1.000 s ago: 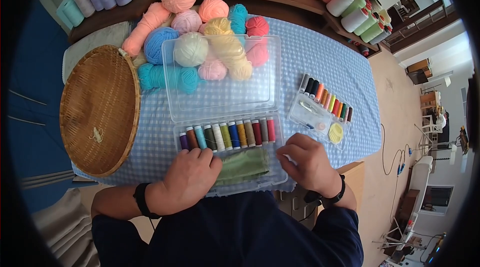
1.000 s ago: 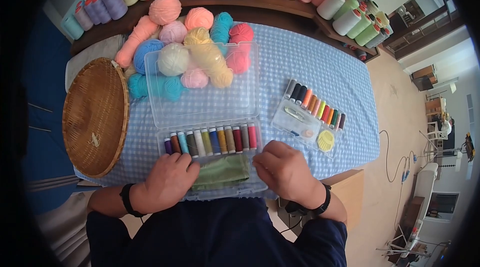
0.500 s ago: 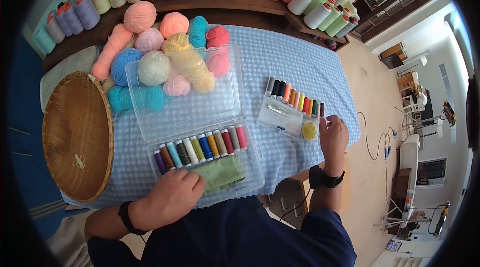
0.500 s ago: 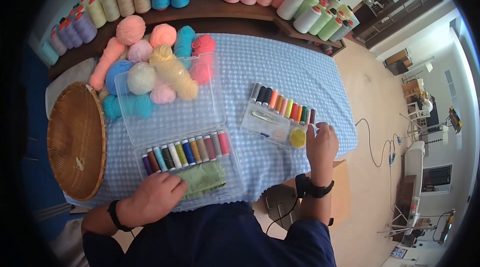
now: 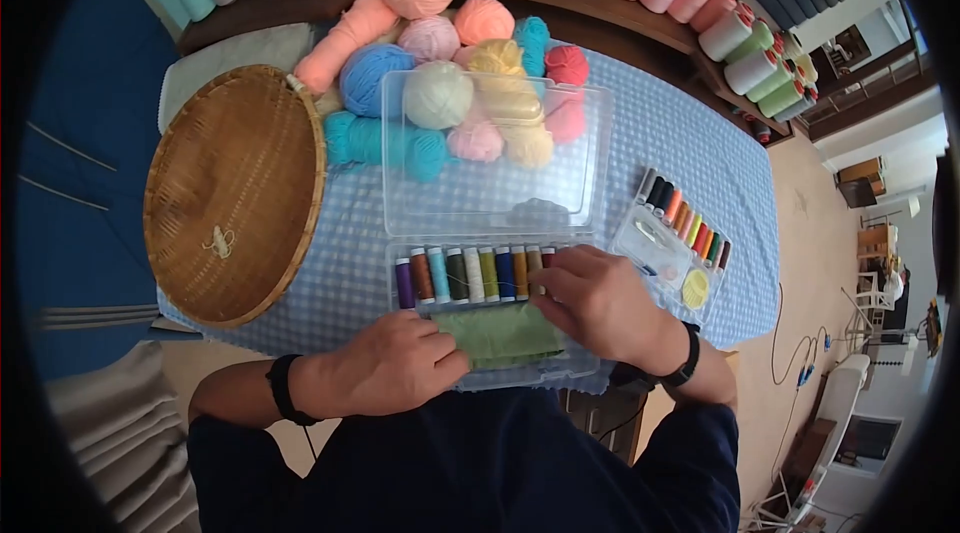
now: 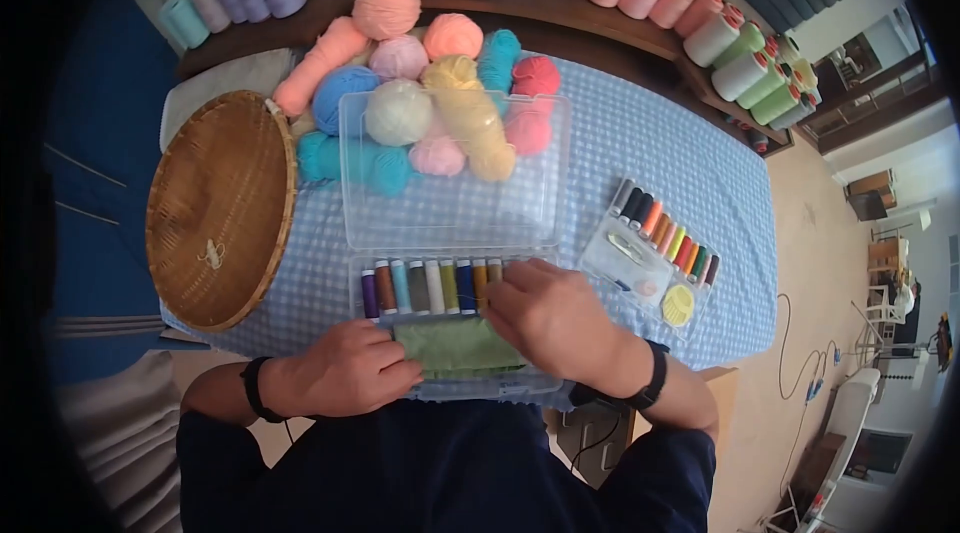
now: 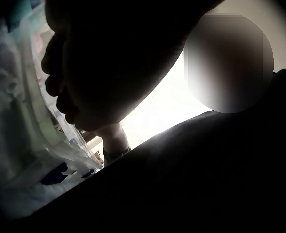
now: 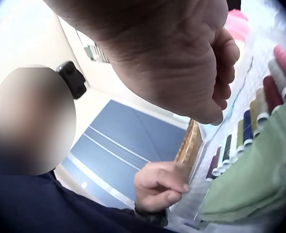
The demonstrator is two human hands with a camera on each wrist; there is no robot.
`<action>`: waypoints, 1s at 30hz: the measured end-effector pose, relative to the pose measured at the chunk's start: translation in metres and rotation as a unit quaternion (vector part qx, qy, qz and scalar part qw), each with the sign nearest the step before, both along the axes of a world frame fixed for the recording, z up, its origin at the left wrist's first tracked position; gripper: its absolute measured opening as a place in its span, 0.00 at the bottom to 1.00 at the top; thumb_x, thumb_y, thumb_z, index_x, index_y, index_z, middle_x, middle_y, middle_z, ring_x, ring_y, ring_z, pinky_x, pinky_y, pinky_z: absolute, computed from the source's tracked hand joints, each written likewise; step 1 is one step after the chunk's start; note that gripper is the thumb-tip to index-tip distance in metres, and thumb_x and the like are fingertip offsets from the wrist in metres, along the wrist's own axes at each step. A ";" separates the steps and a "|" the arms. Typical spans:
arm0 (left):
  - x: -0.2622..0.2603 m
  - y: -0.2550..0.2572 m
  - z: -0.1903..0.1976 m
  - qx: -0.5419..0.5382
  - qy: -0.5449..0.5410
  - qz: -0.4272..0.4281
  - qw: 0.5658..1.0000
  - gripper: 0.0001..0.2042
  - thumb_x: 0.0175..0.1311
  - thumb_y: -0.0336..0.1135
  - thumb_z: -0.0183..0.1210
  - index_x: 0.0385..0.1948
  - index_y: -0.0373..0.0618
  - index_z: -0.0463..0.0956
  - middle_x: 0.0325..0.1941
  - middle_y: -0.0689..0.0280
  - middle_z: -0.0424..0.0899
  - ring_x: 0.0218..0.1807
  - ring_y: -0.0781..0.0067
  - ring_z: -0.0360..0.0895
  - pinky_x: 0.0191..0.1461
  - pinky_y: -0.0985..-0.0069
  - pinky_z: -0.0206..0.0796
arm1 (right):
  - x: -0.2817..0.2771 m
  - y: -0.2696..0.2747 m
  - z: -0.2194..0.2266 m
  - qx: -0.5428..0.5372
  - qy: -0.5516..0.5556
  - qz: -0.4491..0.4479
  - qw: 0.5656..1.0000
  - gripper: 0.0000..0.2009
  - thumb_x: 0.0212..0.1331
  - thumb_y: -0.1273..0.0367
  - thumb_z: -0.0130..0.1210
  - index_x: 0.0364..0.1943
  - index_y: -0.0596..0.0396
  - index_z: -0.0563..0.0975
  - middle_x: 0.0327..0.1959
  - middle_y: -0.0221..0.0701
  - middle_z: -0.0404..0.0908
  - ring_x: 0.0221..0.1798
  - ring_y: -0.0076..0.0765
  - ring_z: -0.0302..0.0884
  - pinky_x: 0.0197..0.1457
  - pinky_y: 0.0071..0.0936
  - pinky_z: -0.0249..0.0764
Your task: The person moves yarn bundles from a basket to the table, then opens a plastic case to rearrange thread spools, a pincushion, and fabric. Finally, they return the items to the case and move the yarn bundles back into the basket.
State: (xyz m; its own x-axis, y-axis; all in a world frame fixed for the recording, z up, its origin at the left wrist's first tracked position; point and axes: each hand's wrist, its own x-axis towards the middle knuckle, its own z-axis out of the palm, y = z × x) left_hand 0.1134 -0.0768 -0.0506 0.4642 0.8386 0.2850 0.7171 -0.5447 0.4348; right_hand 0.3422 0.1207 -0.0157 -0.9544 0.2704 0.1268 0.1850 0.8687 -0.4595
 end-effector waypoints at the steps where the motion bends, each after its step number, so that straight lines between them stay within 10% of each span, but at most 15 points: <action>1: -0.002 -0.002 0.001 -0.003 0.001 0.009 1.000 0.08 0.61 0.33 0.71 0.29 0.45 0.79 0.24 0.67 0.73 0.27 0.66 0.76 0.32 0.65 0.67 | -0.014 -0.002 0.000 0.009 -0.023 0.041 0.999 0.10 0.61 0.69 0.69 0.40 0.58 0.82 0.34 0.39 0.81 0.39 0.52 0.84 0.42 0.46 0.81; 21: -0.017 -0.013 -0.012 0.022 -0.025 0.019 0.999 0.07 0.56 0.31 0.64 0.24 0.48 0.73 0.24 0.67 0.73 0.29 0.68 0.77 0.35 0.67 0.70 | -0.091 -0.040 -0.035 0.149 -0.172 0.082 0.970 0.34 0.58 0.58 0.72 0.66 0.63 0.77 0.36 0.36 0.86 0.35 0.40 0.90 0.33 0.37 0.83; 30: -0.016 -0.012 -0.011 0.013 -0.026 0.023 0.999 0.08 0.55 0.30 0.65 0.24 0.48 0.73 0.24 0.67 0.73 0.29 0.67 0.77 0.35 0.66 0.70 | -0.090 -0.038 -0.035 0.154 0.003 0.144 0.977 0.15 0.58 0.68 0.60 0.47 0.62 0.82 0.34 0.35 0.81 0.32 0.36 0.86 0.30 0.35 0.81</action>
State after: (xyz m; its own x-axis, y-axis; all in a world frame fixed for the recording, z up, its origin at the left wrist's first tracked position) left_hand 0.0972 -0.0893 -0.0615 0.4099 0.8505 0.3297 0.7182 -0.5237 0.4581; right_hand 0.2518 0.0827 -0.0511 -0.9842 -0.0622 0.1659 -0.0903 0.9817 -0.1675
